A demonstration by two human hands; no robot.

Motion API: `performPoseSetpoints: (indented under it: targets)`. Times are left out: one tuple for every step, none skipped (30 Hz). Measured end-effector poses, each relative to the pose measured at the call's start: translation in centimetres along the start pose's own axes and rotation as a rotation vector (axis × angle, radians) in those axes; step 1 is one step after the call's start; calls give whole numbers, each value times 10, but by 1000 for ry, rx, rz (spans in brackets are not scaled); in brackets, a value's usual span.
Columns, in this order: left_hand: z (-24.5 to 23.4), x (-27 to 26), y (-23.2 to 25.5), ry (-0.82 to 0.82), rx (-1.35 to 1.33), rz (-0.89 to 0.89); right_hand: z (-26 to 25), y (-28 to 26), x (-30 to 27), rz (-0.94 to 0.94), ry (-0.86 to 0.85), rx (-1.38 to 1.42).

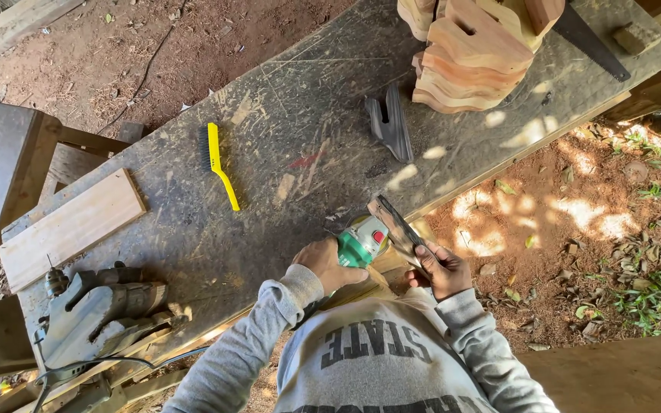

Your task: Use an angle grinder with a sanding attachment to shape and smooth small wooden components.

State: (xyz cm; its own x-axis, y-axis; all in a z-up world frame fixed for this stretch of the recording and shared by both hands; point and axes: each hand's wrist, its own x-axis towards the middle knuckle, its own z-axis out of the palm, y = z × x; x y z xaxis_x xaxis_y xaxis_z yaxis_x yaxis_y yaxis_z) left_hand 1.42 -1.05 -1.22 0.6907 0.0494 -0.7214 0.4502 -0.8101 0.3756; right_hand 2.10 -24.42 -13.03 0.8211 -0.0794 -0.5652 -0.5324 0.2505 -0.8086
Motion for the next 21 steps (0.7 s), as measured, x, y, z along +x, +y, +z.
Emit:
performPoseSetpoints:
  targets:
    - [0,-2,1,-13,-13,-3,1,-2,-1,2,1,1]
    - [0,-4,3,-27,-25,-7,1,-3,-2,5,1,2]
    - [-1,-2,-1,-25,-27,-8,1,-5,-2,4,-1,1]
    - [-2,-1,-4,-16,-34,-11,1,-6,-3,16,-3,-6]
    - [-3,1,-7,-8,-40,-13,1,-8,-3,28,-3,-11]
    - [-6,-1,-9,-6,-40,-12,-6,4,3,26,-4,-11]
    - [-9,-1,-10,22,-81,-24,-13,14,11,3,-33,-40]
    - [-13,-1,-11,50,-122,-35,-20,24,19,-21,-62,-69]
    - [-14,-2,-13,51,-119,-31,-27,34,28,-24,-60,-66]
    - [-15,-2,-16,85,-150,-51,-33,45,37,-72,-129,-67]
    - [-14,-6,-21,117,-185,-79,-39,57,43,-111,-203,-71]
    - [-14,-8,-23,117,-186,-84,-37,60,43,-108,-206,-71]
    - [-14,-10,-25,151,-192,-65,-36,61,45,-187,-153,-159]
    - [-14,-11,-26,185,-198,-47,-34,62,46,-265,-99,-245]
    - [-13,-11,-26,189,-201,-46,-38,66,55,-269,-102,-248]
    - [-12,-10,-26,203,-213,-44,-42,70,63,-398,-79,-600]
    - [-9,-9,-26,214,-225,-41,-48,75,71,-522,-48,-954]
    - [-7,-5,-27,214,-227,-38,-48,80,76,-525,-46,-957]
    - [-5,-1,-28,221,-197,-39,-47,86,81,-570,-48,-938]
    - [-3,4,-30,228,-166,-40,-46,92,87,-615,-50,-918]
    - [-8,-1,-22,232,-166,-41,-46,93,88,-618,-52,-916]
